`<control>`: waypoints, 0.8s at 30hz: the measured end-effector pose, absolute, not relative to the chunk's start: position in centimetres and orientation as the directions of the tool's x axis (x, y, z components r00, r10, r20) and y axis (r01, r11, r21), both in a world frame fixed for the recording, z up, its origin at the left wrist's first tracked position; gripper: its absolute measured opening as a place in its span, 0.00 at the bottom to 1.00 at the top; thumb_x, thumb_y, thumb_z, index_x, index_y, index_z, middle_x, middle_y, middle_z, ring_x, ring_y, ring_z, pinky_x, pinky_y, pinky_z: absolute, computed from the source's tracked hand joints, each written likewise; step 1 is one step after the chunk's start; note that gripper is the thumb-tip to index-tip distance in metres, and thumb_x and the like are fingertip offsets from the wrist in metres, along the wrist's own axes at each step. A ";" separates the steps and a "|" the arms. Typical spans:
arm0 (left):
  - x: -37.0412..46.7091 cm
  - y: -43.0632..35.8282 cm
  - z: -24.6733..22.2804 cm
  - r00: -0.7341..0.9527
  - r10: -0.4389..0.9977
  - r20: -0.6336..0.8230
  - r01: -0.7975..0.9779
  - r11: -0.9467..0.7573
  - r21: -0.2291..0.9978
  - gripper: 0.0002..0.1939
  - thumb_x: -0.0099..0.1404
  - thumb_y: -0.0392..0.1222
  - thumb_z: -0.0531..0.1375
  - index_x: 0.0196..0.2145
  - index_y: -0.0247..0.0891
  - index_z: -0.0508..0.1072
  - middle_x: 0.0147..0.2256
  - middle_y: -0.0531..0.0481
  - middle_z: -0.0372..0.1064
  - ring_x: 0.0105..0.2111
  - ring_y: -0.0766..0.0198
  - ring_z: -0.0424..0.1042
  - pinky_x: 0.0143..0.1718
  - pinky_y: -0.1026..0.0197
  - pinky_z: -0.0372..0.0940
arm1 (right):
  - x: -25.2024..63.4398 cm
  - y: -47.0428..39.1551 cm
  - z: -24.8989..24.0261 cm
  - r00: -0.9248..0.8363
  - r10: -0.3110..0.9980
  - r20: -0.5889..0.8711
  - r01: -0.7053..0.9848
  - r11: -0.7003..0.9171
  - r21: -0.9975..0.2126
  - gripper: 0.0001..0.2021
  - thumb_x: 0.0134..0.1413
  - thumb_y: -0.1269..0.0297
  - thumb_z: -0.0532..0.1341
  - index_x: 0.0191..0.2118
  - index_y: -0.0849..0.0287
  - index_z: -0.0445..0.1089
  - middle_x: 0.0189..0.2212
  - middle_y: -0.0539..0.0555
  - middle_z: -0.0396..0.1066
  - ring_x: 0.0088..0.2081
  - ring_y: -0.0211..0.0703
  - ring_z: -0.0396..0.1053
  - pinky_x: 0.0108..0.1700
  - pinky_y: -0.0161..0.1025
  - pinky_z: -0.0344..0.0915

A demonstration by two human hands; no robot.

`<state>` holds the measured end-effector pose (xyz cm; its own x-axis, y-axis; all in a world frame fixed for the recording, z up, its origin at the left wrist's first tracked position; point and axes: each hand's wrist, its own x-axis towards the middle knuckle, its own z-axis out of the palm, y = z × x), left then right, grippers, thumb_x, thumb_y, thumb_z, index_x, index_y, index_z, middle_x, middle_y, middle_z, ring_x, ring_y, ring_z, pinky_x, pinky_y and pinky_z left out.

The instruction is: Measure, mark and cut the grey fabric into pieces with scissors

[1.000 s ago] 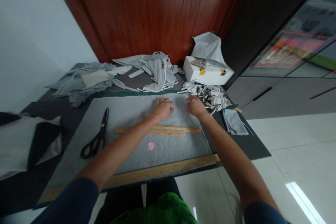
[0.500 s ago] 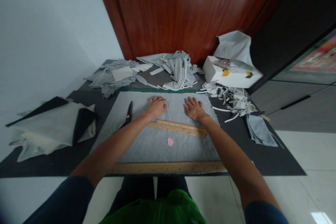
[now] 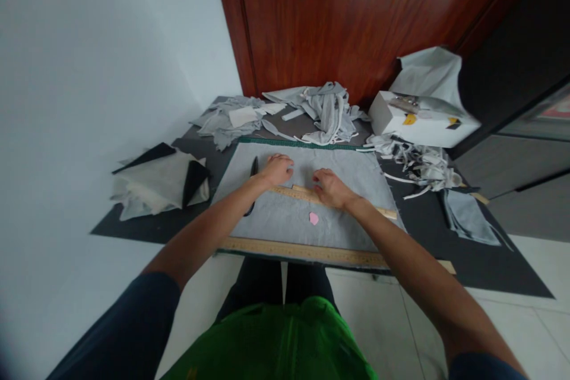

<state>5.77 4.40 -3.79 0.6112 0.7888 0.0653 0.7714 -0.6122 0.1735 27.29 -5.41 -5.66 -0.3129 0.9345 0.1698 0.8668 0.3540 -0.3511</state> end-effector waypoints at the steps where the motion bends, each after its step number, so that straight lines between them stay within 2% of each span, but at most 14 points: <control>1: 5.3 4.0 -3.8 0.609 0.790 0.064 0.774 -0.610 0.171 0.17 0.68 0.38 0.56 0.51 0.39 0.80 0.54 0.42 0.75 0.57 0.51 0.68 0.62 0.50 0.60 | 26.3 -6.1 -5.4 -0.345 0.927 0.145 0.850 0.375 -0.371 0.09 0.57 0.72 0.58 0.42 0.62 0.73 0.41 0.61 0.75 0.45 0.51 0.71 0.51 0.44 0.66; 6: 3.0 1.1 -3.6 0.545 0.836 0.059 0.827 -0.548 0.124 0.17 0.68 0.37 0.56 0.50 0.36 0.80 0.53 0.38 0.74 0.56 0.48 0.68 0.59 0.47 0.61 | 21.9 -9.8 -4.3 -0.453 0.891 0.024 0.791 0.414 -0.451 0.07 0.58 0.74 0.57 0.36 0.59 0.72 0.34 0.55 0.73 0.35 0.42 0.70 0.42 0.38 0.65; 10: 1.7 -1.4 -3.5 0.463 0.885 0.051 0.877 -0.465 0.120 0.18 0.70 0.41 0.55 0.51 0.35 0.79 0.56 0.36 0.71 0.59 0.44 0.64 0.60 0.44 0.60 | 19.7 -12.9 -4.3 -0.554 0.830 -0.067 0.751 0.463 -0.472 0.04 0.57 0.71 0.62 0.37 0.59 0.74 0.36 0.55 0.75 0.37 0.44 0.71 0.44 0.39 0.65; 13: 1.0 -2.5 -4.1 0.422 0.905 0.057 0.897 -0.426 0.116 0.19 0.71 0.43 0.55 0.52 0.34 0.78 0.58 0.33 0.68 0.61 0.42 0.62 0.61 0.41 0.59 | 18.8 -14.7 -4.8 -0.562 0.816 -0.136 0.747 0.429 -0.508 0.08 0.56 0.66 0.65 0.43 0.59 0.74 0.41 0.56 0.76 0.40 0.46 0.72 0.46 0.41 0.66; 17: 0.2 -3.0 -5.2 0.378 0.924 0.057 0.917 -0.382 0.111 0.20 0.72 0.45 0.53 0.52 0.33 0.78 0.59 0.32 0.67 0.61 0.41 0.62 0.60 0.39 0.60 | 18.1 -16.0 -5.2 -0.523 0.841 -0.141 0.765 0.390 -0.512 0.11 0.56 0.63 0.66 0.44 0.58 0.74 0.43 0.57 0.75 0.43 0.48 0.72 0.49 0.45 0.66; 24: -0.7 -3.3 -5.3 0.363 0.932 -0.002 0.920 -0.358 0.161 0.21 0.74 0.45 0.50 0.53 0.34 0.77 0.58 0.33 0.69 0.63 0.45 0.61 0.59 0.44 0.65 | 17.3 -16.9 -4.8 -0.518 0.846 -0.127 0.769 0.395 -0.503 0.07 0.58 0.64 0.65 0.42 0.59 0.74 0.40 0.57 0.76 0.40 0.48 0.72 0.47 0.44 0.66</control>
<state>-0.73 -3.31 -5.33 0.3631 0.9318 -0.0024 0.9198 -0.3580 0.1606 17.29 -16.88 -4.83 -0.5176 0.8460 -0.1275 0.7690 0.3948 -0.5028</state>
